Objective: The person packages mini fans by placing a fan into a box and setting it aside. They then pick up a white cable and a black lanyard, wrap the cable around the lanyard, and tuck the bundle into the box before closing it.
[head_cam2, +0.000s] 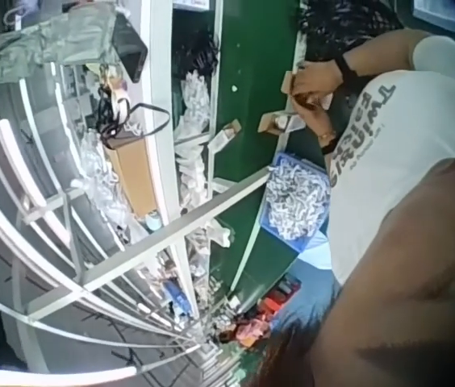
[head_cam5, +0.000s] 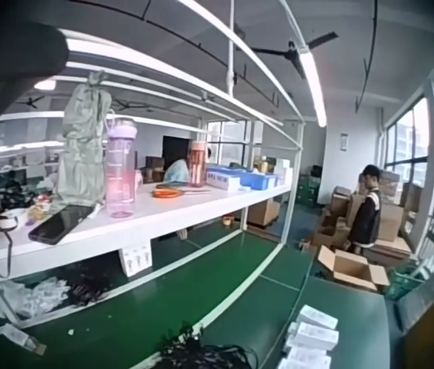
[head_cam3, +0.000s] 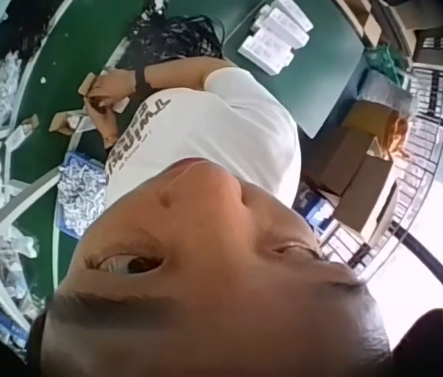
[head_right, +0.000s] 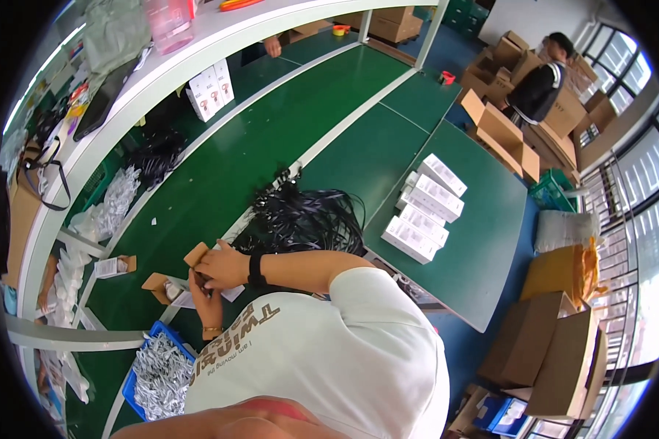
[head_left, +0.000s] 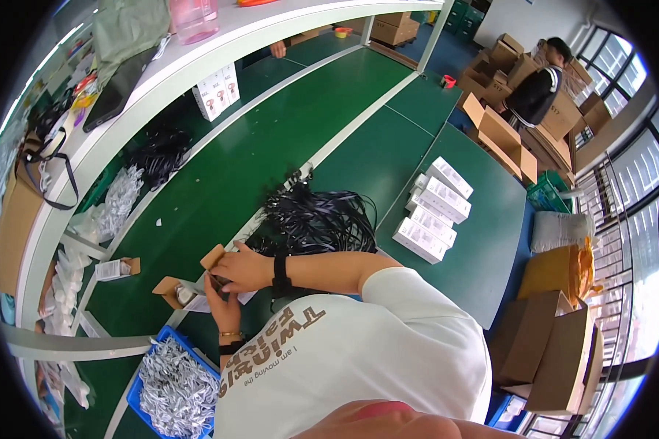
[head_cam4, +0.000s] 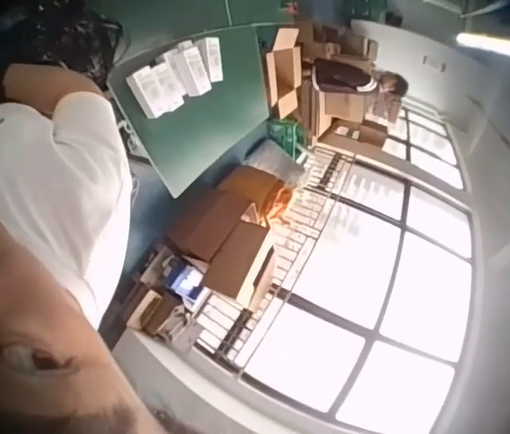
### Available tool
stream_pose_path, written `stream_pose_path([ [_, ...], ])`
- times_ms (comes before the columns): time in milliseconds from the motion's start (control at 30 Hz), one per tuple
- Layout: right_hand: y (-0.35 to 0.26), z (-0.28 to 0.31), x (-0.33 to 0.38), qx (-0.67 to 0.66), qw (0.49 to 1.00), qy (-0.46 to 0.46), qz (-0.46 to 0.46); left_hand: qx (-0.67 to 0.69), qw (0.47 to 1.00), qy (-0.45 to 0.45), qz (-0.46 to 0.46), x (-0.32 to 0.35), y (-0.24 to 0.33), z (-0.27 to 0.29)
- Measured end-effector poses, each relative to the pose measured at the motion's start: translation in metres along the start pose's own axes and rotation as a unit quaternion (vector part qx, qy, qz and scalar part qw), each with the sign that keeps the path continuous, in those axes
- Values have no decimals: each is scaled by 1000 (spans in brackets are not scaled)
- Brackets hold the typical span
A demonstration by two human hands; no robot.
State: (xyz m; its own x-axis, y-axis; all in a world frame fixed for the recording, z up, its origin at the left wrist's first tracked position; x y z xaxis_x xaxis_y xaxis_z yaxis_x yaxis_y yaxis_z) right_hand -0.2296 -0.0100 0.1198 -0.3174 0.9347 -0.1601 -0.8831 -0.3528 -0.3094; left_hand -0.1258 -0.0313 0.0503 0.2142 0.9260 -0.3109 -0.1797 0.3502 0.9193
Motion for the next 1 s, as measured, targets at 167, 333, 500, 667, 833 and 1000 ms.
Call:
stream_pose_path([
  [167, 36, 23, 14, -361, 884, 275, -112, 75, 991, 110, 5, 6, 27, 28],
  [333, 61, -35, 16, -639, 718, 156, -228, -106, 990, -4, -99, 4, 13, 10],
  [500, 43, -61, 32, -605, 765, -12, -219, -161, 977, -80, -115, 23, 15, 9],
  [667, 47, -69, 9, -650, 751, 57, -104, -166, 970, -139, -110, 17, 14, -3],
  [833, 46, -69, 14, -619, 781, 38, -75, 112, 991, -48, 49, 28, -27, 5],
  [1000, 20, -29, 35, -438, 895, 59, 54, 59, 997, -36, 47, 40, -14, 18],
])
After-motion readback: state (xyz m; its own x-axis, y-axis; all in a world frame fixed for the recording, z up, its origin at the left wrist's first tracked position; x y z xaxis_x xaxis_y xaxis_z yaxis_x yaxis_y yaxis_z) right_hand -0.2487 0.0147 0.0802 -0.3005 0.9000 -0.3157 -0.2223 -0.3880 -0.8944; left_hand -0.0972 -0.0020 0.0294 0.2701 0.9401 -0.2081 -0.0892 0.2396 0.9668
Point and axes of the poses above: each hand's wrist, its own x-axis away from the middle knuckle, its own z-axis out of the back of the hand, y = z × x, the point moved 8 cm from there along -x, towards the middle knuckle, and after that the axes turned 10 degrees about y, right-handed, at the moved point
